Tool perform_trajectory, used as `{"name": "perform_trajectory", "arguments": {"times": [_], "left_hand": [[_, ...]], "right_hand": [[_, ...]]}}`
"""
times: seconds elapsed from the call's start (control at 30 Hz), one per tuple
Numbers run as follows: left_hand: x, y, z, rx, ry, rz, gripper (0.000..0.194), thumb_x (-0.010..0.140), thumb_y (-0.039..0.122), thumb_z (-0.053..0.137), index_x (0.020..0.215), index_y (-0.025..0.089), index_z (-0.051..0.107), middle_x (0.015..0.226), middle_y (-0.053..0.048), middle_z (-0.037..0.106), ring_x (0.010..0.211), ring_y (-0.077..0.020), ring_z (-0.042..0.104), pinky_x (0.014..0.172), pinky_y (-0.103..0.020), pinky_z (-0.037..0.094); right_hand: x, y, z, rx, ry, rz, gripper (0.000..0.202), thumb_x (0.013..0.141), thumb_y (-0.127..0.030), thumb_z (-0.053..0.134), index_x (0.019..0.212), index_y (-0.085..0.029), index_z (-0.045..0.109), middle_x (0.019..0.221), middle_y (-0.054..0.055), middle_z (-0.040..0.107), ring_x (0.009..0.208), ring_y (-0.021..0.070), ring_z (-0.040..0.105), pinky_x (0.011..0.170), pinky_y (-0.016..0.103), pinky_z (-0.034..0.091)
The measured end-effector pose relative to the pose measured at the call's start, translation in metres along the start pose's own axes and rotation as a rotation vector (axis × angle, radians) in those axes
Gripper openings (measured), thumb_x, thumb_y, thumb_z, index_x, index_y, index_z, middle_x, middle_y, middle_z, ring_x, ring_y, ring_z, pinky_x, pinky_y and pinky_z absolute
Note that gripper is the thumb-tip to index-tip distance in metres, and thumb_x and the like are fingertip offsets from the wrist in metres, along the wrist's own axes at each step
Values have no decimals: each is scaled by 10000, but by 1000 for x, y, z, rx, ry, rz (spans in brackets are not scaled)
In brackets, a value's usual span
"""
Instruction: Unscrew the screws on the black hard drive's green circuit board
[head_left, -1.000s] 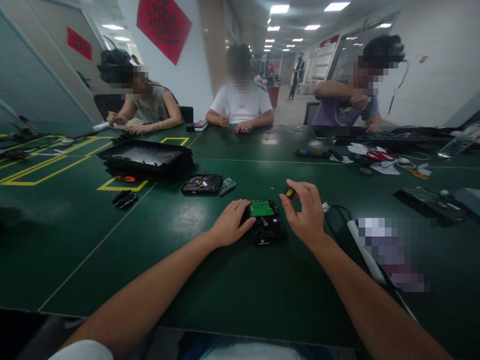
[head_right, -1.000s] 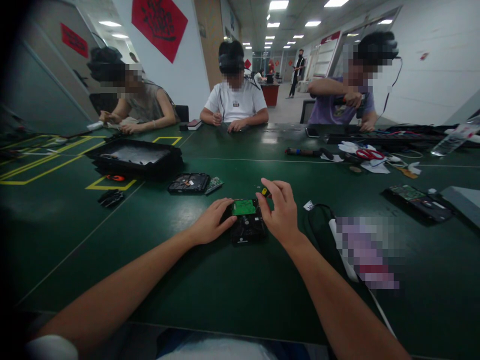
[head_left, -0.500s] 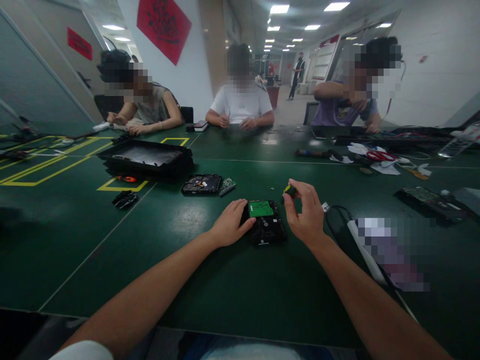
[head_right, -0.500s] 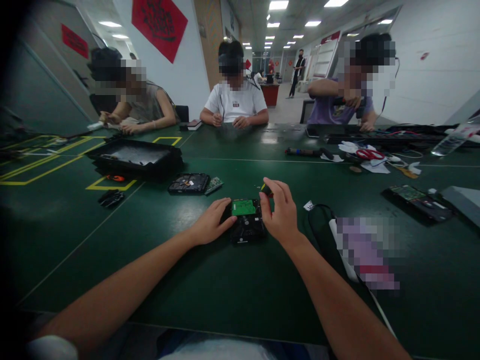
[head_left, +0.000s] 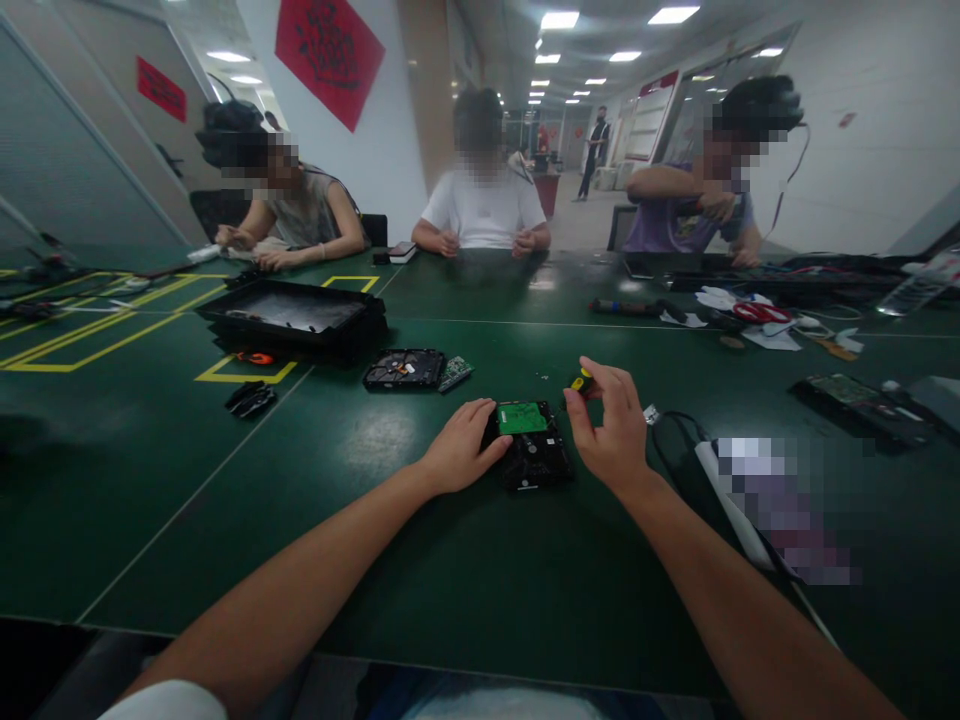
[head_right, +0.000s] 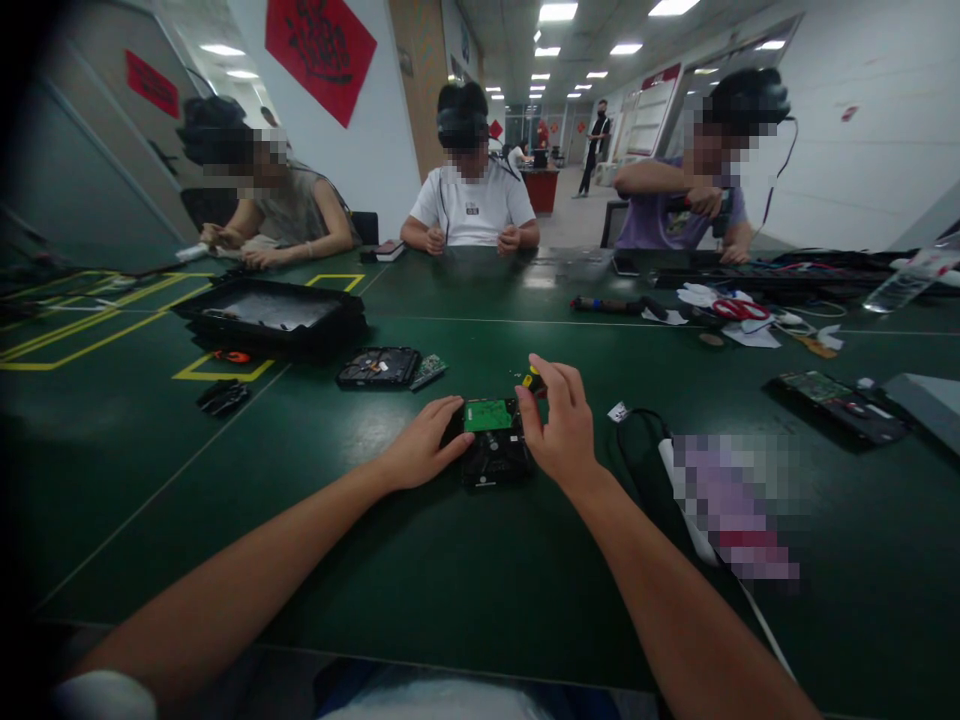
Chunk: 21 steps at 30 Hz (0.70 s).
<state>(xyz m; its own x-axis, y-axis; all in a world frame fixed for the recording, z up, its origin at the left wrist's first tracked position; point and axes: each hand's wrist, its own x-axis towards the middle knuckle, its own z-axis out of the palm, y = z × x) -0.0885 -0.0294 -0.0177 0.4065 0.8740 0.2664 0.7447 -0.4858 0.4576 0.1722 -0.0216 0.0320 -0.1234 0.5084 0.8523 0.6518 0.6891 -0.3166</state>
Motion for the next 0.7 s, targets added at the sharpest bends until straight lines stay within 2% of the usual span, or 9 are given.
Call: {"name": "perform_trajectory", "arguments": {"times": [0.1, 0.2, 0.37, 0.43, 0.7], "left_hand": [[0, 0, 0, -3, 8, 2, 664, 1035, 562, 501, 1543, 136, 458, 1576, -197, 506, 1498, -336, 456, 1269, -528, 373], [0, 1, 0, -2, 14, 5, 653, 1032, 552, 512, 1536, 140, 467, 1566, -194, 516, 1491, -332, 467, 1266, -519, 379], [0, 2, -1, 1, 15, 1, 656, 1032, 551, 512, 1523, 118, 479, 1553, -208, 524, 1483, -339, 472, 1263, -517, 383], [0, 2, -1, -3, 16, 7, 651, 1032, 547, 513, 1527, 125, 475, 1551, -202, 525, 1480, -335, 475, 1258, -517, 389], [0, -3, 2, -13, 24, 21, 655, 1028, 540, 525, 1540, 138, 456, 1542, -197, 529, 1470, -332, 479, 1254, -524, 394]], "right_hand": [[-3, 3, 2, 29, -26, 33, 533, 1043, -240, 551, 1560, -297, 435, 1347, 121, 626, 1133, 275, 658, 917, 488, 622], [-3, 3, 3, 44, -35, 25, 519, 1049, -233, 534, 1555, -302, 439, 1386, 119, 620, 1193, 282, 644, 969, 505, 607], [1, -1, 0, -1, -2, -12, 478, 1010, -287, 644, 1474, -311, 532, 1251, 108, 623, 1082, 269, 647, 829, 440, 637], [1, -1, 0, -12, -12, -7, 475, 1021, -277, 622, 1485, -307, 528, 1235, 107, 636, 1046, 262, 660, 839, 447, 637], [-7, 5, 6, 90, -96, 97, 534, 1075, -287, 498, 1596, -340, 396, 1472, 106, 624, 1140, 280, 721, 1018, 538, 605]]}}
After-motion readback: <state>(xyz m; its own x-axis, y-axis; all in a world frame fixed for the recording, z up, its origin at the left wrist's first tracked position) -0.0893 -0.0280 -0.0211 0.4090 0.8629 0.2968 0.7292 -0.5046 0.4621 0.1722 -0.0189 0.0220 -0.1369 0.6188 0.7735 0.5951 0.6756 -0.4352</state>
